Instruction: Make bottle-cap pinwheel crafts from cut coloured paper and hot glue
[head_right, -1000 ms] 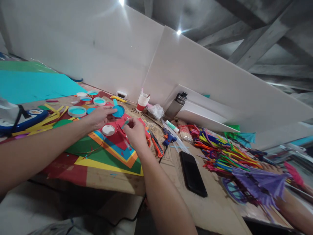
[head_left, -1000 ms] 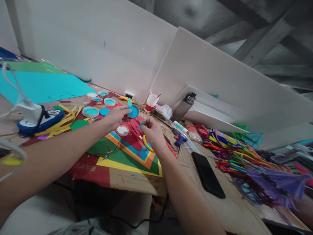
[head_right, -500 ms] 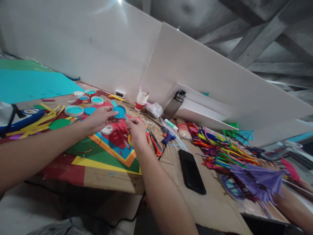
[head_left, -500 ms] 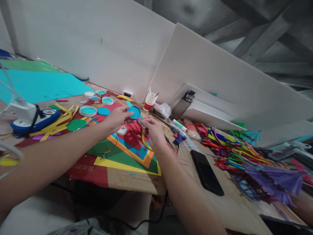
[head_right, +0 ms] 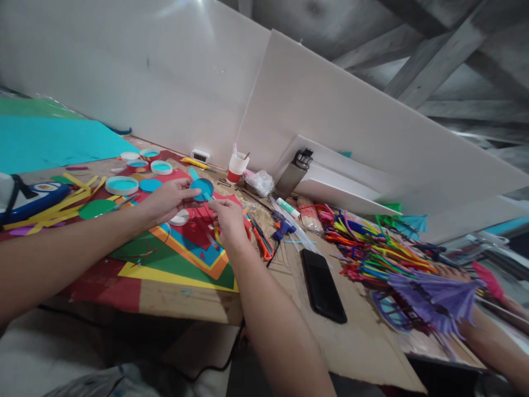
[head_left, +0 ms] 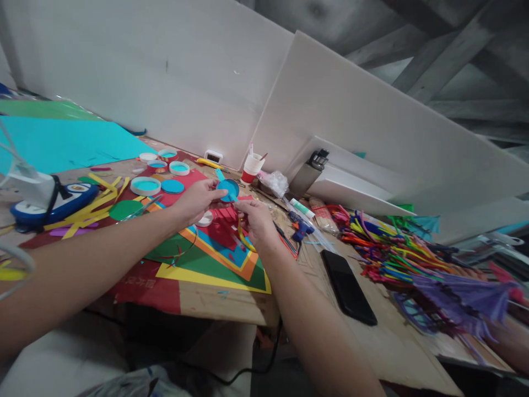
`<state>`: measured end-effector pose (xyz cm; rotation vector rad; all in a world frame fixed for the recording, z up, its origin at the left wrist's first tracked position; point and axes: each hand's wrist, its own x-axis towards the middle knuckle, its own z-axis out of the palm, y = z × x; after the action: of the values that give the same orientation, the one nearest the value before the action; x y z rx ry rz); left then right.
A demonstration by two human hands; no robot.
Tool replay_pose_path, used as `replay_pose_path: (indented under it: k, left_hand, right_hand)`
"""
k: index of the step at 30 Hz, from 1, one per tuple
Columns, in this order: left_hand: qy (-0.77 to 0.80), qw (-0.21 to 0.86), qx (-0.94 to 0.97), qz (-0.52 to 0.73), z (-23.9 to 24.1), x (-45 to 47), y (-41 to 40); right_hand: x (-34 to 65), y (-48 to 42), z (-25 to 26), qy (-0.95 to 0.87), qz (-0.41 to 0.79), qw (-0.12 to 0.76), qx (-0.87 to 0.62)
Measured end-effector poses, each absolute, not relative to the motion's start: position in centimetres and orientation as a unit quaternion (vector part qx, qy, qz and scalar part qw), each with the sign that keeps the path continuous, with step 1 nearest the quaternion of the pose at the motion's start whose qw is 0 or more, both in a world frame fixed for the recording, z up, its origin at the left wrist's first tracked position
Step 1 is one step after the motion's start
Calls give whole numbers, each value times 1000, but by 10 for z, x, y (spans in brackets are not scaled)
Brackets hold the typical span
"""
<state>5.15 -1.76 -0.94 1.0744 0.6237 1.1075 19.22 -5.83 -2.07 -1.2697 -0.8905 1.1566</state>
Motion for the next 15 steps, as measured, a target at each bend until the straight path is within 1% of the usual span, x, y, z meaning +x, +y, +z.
replay_pose_path:
  k: [15]
  left_hand:
    - [280,669,484,489,-12,53,-15]
  right_hand:
    - [188,-59,-18,-365,500,567,-543]
